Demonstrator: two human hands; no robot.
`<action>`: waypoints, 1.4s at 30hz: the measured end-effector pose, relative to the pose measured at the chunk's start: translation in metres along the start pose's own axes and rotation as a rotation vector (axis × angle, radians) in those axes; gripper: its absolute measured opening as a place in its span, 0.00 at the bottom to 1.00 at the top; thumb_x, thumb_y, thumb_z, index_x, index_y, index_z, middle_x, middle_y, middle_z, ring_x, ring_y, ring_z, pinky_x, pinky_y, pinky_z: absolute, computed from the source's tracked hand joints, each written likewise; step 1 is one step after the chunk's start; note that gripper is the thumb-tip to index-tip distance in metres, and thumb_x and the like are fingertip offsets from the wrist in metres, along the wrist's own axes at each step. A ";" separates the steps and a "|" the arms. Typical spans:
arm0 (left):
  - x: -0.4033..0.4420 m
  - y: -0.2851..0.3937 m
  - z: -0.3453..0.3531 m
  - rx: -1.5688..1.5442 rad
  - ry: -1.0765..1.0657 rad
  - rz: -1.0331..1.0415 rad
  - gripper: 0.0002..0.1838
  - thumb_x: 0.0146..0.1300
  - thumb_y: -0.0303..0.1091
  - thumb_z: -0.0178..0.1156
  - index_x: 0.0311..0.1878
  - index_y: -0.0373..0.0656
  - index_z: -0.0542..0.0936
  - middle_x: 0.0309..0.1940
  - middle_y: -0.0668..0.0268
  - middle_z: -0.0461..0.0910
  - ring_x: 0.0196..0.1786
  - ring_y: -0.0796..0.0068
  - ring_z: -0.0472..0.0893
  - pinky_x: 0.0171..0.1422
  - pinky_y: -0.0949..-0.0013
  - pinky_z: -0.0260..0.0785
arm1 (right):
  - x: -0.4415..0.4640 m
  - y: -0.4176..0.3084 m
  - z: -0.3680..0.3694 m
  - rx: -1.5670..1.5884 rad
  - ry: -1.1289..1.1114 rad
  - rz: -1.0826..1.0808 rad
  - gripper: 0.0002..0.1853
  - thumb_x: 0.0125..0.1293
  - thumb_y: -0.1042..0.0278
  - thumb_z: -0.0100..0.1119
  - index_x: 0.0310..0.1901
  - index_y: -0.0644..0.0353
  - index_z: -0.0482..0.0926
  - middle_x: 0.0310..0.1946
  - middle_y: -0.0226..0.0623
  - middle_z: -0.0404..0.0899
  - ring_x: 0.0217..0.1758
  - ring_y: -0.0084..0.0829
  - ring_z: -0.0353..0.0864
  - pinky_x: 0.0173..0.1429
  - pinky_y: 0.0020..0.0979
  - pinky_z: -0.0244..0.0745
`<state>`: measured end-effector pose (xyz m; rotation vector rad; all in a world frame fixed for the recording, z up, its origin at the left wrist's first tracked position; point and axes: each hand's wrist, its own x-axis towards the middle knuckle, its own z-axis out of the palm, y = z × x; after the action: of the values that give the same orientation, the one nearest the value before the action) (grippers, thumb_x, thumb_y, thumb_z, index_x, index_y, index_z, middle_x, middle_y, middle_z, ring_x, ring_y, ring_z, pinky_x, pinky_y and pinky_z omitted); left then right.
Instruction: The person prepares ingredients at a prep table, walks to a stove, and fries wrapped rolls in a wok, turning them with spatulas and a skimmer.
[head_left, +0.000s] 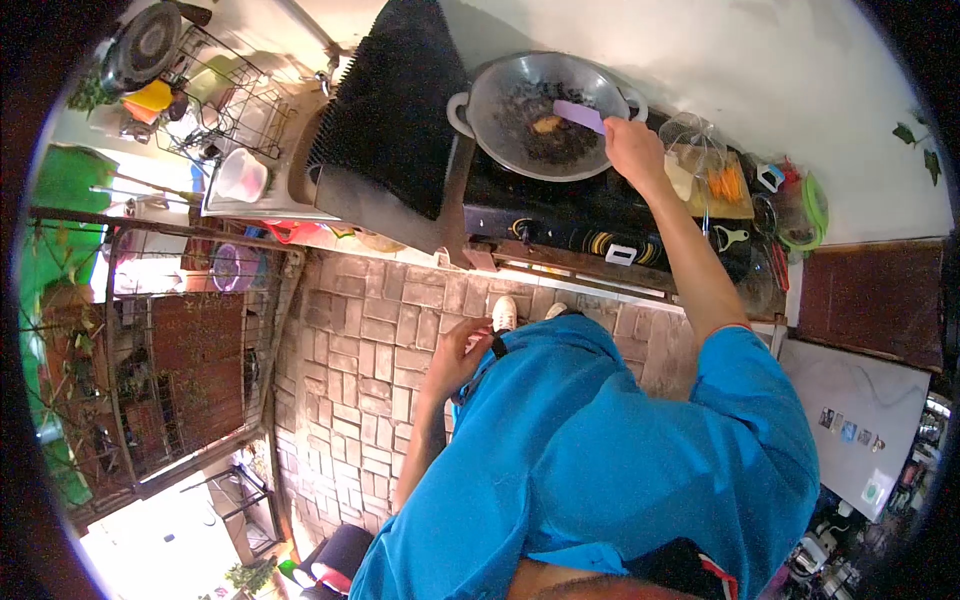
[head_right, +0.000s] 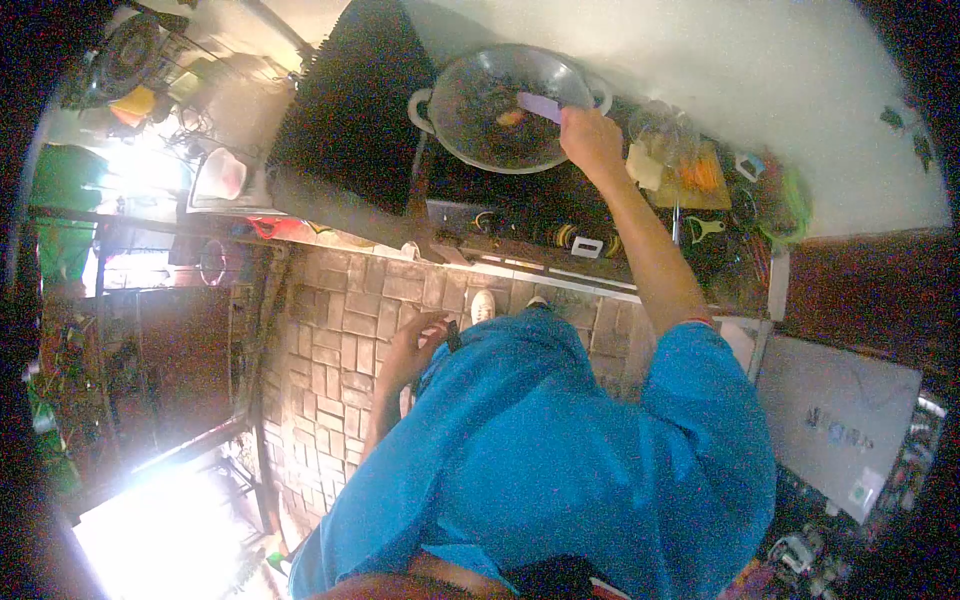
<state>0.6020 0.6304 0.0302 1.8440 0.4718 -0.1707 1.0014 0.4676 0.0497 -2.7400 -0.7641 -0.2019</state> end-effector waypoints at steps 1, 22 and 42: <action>0.001 -0.002 0.000 0.003 0.004 0.006 0.16 0.65 0.31 0.59 0.55 0.37 0.77 0.45 0.56 0.82 0.48 0.66 0.82 0.53 0.64 0.74 | -0.002 0.000 0.002 -0.002 -0.001 0.004 0.12 0.67 0.59 0.52 0.42 0.51 0.84 0.32 0.50 0.83 0.37 0.52 0.83 0.42 0.50 0.78; 0.039 -0.006 -0.029 0.093 -0.127 0.210 0.15 0.65 0.33 0.59 0.52 0.36 0.78 0.45 0.52 0.82 0.48 0.60 0.82 0.53 0.63 0.73 | -0.027 -0.031 0.016 -0.033 0.052 0.122 0.11 0.66 0.62 0.53 0.41 0.55 0.84 0.29 0.51 0.82 0.33 0.54 0.82 0.40 0.49 0.79; 0.054 -0.030 -0.079 0.121 -0.222 0.280 0.16 0.65 0.33 0.58 0.52 0.35 0.78 0.43 0.50 0.82 0.45 0.56 0.82 0.52 0.60 0.72 | -0.034 -0.073 0.008 0.069 -0.015 0.343 0.12 0.58 0.61 0.55 0.34 0.59 0.85 0.34 0.51 0.83 0.40 0.52 0.84 0.47 0.49 0.79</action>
<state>0.6296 0.7250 0.0107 1.9599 0.0482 -0.2142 0.9345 0.5131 0.0520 -2.7535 -0.2886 -0.0795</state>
